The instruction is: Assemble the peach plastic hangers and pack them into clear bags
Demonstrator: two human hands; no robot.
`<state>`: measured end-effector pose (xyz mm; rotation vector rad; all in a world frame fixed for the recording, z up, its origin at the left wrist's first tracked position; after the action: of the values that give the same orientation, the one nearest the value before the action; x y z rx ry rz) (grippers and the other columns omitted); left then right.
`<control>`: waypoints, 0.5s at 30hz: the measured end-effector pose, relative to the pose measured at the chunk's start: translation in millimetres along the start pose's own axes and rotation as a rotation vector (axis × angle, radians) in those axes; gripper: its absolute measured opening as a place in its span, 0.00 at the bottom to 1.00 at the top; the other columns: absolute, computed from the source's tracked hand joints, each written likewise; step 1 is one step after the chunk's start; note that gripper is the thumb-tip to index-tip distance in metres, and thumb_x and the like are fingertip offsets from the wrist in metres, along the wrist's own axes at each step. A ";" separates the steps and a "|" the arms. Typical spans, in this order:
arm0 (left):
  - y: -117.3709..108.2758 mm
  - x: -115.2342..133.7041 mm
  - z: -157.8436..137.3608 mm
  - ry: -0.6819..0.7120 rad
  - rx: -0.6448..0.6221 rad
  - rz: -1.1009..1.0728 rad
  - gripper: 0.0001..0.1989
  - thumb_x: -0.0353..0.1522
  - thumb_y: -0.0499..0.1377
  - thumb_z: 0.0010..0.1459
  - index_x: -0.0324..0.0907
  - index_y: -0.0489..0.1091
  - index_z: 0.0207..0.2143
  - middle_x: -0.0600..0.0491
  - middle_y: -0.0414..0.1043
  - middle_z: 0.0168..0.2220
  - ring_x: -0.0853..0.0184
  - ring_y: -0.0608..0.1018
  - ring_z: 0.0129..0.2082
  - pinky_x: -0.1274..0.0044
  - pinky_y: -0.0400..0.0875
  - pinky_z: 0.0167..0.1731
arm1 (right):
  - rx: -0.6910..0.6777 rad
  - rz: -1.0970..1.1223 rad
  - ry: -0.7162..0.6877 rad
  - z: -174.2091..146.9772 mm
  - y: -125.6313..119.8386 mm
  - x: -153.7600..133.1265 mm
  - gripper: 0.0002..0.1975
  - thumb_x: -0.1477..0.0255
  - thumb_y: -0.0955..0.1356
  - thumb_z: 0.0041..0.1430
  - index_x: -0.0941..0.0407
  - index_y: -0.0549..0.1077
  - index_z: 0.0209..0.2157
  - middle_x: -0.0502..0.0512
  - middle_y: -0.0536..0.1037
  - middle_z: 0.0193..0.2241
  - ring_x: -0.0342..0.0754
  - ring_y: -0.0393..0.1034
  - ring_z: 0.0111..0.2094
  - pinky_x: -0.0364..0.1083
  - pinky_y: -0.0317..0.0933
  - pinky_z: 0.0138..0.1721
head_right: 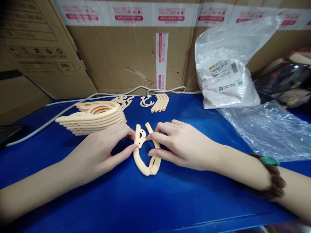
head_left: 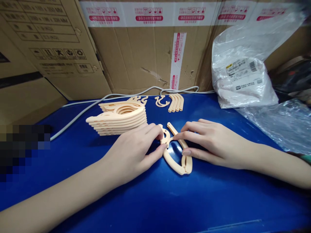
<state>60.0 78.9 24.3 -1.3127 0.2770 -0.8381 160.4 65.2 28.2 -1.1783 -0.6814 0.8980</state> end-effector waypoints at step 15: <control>-4.0 -10.3 -2.5 -0.106 0.048 -0.042 0.05 0.33 0.56 0.60 0.43 0.67 0.38 0.55 0.70 0.36 0.64 0.73 0.36 0.72 0.65 0.35 | 0.048 -0.014 -0.049 -1.2 -3.3 -12.4 0.14 0.71 0.59 0.70 0.59 0.73 0.47 0.58 0.74 0.38 0.49 0.68 0.35 0.48 0.59 0.37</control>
<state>49.9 83.9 24.5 -1.3168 0.1453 -0.8032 156.1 53.5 31.1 -1.1110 -0.7030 0.9295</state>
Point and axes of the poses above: each hand's wrist, its own z-axis towards the middle knuckle, its own y-axis out of the palm, x = y × z, the point moved 10 cm from there along z, towards the middle knuckle
